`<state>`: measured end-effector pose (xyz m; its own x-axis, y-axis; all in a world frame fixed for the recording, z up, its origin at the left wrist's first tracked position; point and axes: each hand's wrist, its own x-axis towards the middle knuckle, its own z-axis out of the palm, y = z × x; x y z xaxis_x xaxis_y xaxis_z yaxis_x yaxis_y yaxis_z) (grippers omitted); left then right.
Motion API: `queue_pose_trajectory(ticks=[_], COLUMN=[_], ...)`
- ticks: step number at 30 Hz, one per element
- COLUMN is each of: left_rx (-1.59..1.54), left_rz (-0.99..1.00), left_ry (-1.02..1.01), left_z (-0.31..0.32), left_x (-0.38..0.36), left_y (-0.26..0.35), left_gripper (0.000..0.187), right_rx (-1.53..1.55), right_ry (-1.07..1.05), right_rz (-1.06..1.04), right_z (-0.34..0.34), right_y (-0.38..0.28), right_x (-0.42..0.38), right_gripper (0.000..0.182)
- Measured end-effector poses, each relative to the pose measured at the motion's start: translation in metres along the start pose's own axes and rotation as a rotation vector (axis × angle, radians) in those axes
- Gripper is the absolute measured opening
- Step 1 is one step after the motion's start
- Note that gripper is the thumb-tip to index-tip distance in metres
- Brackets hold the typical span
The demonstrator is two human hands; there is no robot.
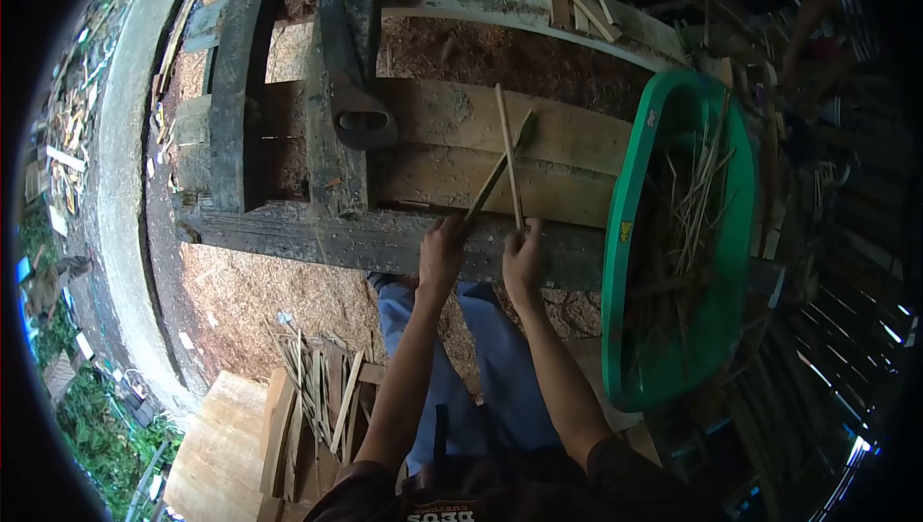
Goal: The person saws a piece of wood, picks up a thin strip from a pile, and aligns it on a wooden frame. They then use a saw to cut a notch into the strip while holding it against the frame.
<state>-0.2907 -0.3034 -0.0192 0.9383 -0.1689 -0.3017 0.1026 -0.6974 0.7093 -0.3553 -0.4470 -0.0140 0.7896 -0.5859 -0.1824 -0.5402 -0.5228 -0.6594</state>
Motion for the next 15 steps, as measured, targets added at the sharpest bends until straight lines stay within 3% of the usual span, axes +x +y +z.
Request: queue_pose_trajectory(ticks=[5,9,11,15], left_rx=[-0.123,-0.166,-0.156,-0.02], left_rz=[-0.059,-0.063,-0.053,0.021], left_ry=[0.02,-0.004,-0.03,-0.033], left_z=[0.004,-0.003,-0.004,0.005], left_x=[-0.009,-0.014,-0.013,-0.011], left_y=[-0.015,-0.004,0.002,0.004], left_gripper=[0.022,0.018,0.018,0.022], right_rx=[-0.198,-0.207,-0.049,-0.05], right_ry=[-0.022,-0.097,-0.002,-0.019], right_rz=[0.009,-0.122,-0.192,-0.214], right_z=[-0.001,0.018,0.017,0.02], right_y=[-0.01,-0.009,-0.018,-0.007], right_x=[0.0,0.0,0.002,0.01], right_gripper=[0.022,0.016,0.015,0.014])
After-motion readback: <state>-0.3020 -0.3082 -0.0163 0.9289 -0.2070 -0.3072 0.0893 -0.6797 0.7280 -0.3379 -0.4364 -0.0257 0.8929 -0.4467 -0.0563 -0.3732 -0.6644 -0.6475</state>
